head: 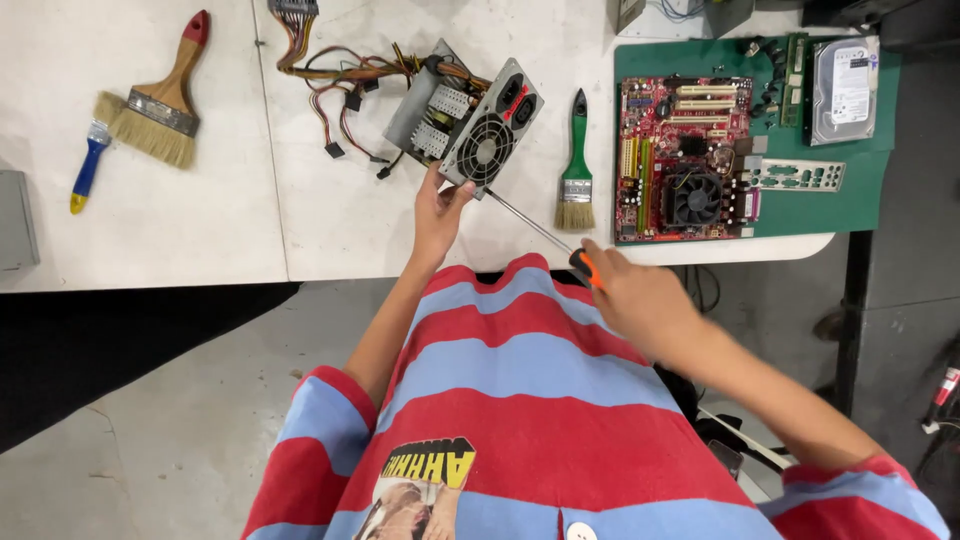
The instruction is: Cleaning a computer power supply unit using a brush and a screwdriver to remove dust from the fan and casing.
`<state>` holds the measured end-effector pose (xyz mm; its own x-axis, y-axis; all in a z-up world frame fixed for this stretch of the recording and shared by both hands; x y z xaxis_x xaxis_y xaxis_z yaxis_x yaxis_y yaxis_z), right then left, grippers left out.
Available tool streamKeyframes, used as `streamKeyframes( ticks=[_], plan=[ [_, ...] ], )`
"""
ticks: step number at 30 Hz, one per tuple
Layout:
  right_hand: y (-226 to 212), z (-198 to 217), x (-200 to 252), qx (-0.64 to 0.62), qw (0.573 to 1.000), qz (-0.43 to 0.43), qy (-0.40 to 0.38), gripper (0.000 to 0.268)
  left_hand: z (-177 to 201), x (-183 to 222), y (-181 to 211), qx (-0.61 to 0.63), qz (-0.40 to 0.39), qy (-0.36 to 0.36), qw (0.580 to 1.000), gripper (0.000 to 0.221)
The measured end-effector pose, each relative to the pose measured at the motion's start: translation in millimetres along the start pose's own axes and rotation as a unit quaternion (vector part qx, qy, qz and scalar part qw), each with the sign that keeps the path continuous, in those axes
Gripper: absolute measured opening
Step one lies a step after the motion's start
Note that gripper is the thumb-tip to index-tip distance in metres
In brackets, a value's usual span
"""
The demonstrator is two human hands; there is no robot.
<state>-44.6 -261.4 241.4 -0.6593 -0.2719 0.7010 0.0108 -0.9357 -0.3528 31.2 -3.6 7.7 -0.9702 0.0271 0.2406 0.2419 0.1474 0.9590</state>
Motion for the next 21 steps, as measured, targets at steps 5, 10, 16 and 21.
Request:
streamKeyframes(
  ticks=[5,10,16,21],
  plan=[
    [9.4,-23.8,-8.4,-0.558,0.826,-0.066,0.032,0.058,5.7,-5.6,-9.8,0.046,0.0,0.03,0.998,0.043],
    [0.2,2.8,-7.2,-0.762,0.633,-0.071,-0.114,0.038,-2.2,-0.9,24.2,0.045,0.005,0.034,0.998,0.046],
    [-17.1,-13.8,7.5,0.07,0.974,0.04,0.21,0.052,-11.0,-7.4,6.6,0.037,0.014,0.021,0.999,0.045],
    [-0.1,-11.1,-1.6,-0.134,0.983,-0.009,0.125,0.057,-15.1,-0.5,20.2,0.05,0.022,0.028,0.998,0.039]
  ],
)
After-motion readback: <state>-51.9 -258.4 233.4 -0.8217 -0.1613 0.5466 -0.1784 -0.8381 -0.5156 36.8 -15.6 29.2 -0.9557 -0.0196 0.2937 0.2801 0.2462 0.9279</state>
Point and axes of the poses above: each hand's wrist, its own x-axis away from the middle knuckle, its own z-axis out of the back of the hand, y = z × x, the point moved 3 cm from there along -x, towards the middle knuckle, and after that the axes turned 1 degree about -z, right-handed, at the moved point
